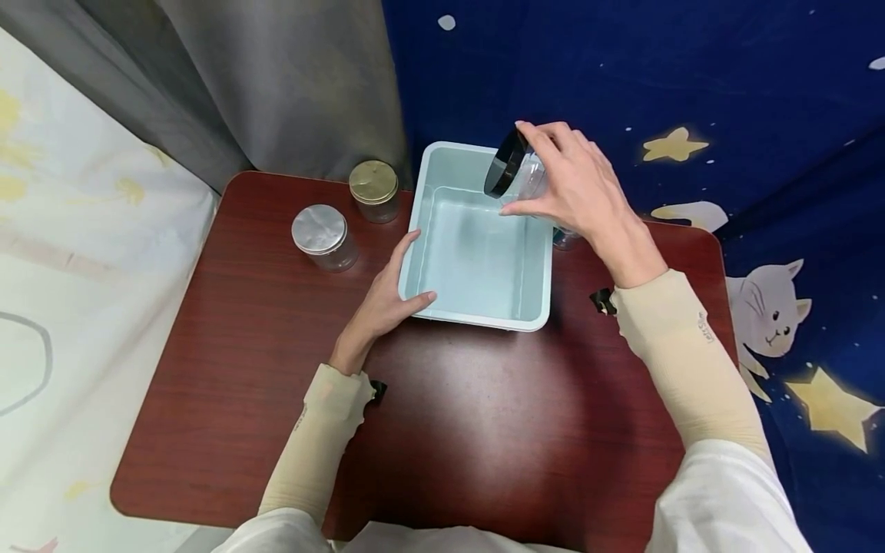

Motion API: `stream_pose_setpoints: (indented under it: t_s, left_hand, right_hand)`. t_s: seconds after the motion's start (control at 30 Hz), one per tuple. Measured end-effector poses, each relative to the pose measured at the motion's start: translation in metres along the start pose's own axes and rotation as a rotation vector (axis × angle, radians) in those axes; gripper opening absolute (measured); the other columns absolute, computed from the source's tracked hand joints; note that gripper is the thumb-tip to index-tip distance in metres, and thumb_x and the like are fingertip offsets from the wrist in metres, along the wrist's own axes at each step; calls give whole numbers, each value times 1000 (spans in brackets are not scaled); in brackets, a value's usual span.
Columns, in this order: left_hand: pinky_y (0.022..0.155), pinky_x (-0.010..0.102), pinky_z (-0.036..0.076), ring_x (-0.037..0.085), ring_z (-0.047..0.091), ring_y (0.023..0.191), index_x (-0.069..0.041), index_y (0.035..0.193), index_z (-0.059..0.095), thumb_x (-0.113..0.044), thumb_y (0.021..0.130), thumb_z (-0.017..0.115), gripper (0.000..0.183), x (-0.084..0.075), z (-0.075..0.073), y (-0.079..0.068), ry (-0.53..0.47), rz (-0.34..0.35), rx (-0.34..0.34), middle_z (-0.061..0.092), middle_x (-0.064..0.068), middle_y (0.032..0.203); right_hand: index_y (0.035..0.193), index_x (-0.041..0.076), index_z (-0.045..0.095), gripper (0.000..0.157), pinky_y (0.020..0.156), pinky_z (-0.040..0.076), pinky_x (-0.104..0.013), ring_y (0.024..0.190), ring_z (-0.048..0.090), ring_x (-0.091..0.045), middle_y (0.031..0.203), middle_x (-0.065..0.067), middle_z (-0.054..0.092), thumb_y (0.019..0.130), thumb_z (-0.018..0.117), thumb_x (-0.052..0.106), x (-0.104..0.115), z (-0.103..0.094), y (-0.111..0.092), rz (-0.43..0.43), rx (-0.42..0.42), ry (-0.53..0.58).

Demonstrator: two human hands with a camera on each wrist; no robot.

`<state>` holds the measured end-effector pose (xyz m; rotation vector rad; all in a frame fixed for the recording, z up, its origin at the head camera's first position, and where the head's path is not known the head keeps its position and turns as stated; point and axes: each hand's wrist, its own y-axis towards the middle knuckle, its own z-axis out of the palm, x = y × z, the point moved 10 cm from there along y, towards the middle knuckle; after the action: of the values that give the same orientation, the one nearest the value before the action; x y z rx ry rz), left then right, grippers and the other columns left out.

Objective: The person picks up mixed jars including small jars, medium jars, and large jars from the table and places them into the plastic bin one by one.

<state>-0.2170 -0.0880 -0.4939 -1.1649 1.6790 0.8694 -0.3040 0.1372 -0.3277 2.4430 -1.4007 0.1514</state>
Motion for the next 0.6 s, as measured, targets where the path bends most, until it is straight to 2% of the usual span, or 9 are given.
stream_pose_setpoints:
  t_s: [0.2, 0.4, 0.47, 0.6]
  left_hand:
    - [113, 52, 23, 15, 24, 145, -30, 158, 19, -18, 84, 77, 95, -4, 0, -1, -4, -10, 6, 25, -4, 161]
    - [113, 55, 24, 27, 27, 145, -13, 158, 21, -11, 85, 75, 91, -33, -3, -7, -24, -16, 23, 27, 12, 160]
    - [112, 55, 24, 27, 27, 145, -11, 158, 21, -10, 84, 74, 90, -41, -4, -8, -22, -19, 23, 27, 13, 160]
    - [113, 55, 24, 26, 26, 145, -11, 158, 21, -9, 85, 74, 90, -45, -5, -8, -22, -19, 24, 27, 14, 160]
  right_hand:
    - [157, 22, 32, 108, 86, 40, -49, 114, 48, -34, 143, -14, 46, 70, 76, 69, 6, 10, 11, -35, 50, -12]
    - [157, 22, 32, 108, 87, 41, -50, 115, 49, -34, 143, -14, 46, 71, 74, 72, 6, 18, 16, -44, 87, -18]
    - [157, 22, 31, 108, 88, 41, -51, 116, 48, -34, 144, -14, 46, 71, 73, 72, 6, 19, 17, -40, 91, -17]
    - [157, 22, 30, 108, 89, 40, -50, 117, 48, -34, 144, -14, 45, 71, 73, 72, 7, 21, 19, -46, 100, -23]
